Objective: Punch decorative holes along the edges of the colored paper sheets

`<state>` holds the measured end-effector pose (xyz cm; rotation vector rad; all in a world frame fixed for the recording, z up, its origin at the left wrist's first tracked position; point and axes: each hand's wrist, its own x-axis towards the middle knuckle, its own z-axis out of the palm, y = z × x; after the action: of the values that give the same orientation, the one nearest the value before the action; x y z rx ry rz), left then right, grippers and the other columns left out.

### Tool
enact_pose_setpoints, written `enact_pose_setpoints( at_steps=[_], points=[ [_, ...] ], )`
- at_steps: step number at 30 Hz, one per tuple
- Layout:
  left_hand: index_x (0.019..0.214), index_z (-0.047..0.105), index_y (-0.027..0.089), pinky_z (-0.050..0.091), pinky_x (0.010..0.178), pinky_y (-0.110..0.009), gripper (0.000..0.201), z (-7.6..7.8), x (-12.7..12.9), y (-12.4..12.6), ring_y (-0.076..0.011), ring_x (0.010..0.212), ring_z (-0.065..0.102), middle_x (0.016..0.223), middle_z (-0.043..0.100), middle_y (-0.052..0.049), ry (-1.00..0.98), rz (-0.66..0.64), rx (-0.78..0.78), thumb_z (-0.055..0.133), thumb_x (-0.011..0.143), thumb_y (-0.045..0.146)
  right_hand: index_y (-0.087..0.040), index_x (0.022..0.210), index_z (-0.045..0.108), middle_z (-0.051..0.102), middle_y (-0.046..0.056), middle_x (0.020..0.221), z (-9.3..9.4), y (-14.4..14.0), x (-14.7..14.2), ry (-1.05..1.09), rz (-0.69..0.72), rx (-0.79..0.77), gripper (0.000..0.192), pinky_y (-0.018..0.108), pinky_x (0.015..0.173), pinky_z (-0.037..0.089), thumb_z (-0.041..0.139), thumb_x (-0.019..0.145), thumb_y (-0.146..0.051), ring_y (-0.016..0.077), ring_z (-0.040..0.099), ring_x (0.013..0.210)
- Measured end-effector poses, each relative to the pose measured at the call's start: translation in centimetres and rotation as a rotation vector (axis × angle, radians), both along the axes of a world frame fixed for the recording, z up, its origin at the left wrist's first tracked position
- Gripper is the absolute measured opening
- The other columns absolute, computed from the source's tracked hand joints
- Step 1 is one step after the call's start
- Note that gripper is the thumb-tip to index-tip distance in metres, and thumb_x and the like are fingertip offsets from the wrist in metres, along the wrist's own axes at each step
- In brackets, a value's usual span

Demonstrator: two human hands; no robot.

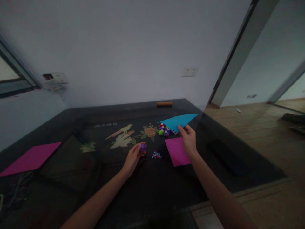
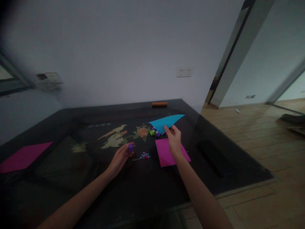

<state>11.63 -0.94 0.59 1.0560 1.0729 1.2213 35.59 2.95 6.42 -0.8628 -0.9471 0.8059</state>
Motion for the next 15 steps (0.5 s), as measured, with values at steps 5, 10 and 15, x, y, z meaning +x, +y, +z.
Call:
enact_pose_setpoints(
  at_steps=[5, 10, 15],
  points=[
    [0.107, 0.061, 0.017, 0.046, 0.063, -0.024, 0.040, -0.1, -0.1, 0.3, -0.0125, 0.068, 0.058, 0.089, 0.063, -0.004, 0.145, -0.020, 0.035, 0.066, 0.072, 0.036, -0.019, 0.084, 0.067, 0.067, 0.001, 0.078, 0.0, -0.6, 2.6, 0.007, -0.011, 0.002, 0.023, 0.028, 0.066, 0.050, 0.072, 0.068, -0.035, 0.0141, 0.059, 0.065],
    [0.106, 0.061, 0.018, 0.046, 0.059, -0.024, 0.038, -0.3, 0.7, 2.7, -0.0126, 0.062, 0.057, 0.084, 0.064, -0.002, 0.323, -0.064, 0.122, 0.065, 0.072, 0.037, -0.018, 0.084, 0.068, 0.067, 0.001, 0.078, -1.4, -0.7, 5.5, 0.043, -0.024, -0.014, 0.025, 0.029, 0.067, 0.050, 0.074, 0.066, -0.034, 0.0142, 0.059, 0.065],
    [0.093, 0.062, 0.015, 0.048, 0.068, -0.029, 0.025, -0.9, 2.5, 8.3, -0.0183, 0.074, 0.061, 0.085, 0.066, -0.004, 0.512, -0.060, 0.217, 0.063, 0.073, 0.029, -0.019, 0.085, 0.067, 0.067, 0.002, 0.079, -1.7, -0.6, 6.2, 0.062, -0.015, -0.018, 0.023, 0.031, 0.069, 0.051, 0.073, 0.068, -0.033, 0.0153, 0.060, 0.067]
  ],
)
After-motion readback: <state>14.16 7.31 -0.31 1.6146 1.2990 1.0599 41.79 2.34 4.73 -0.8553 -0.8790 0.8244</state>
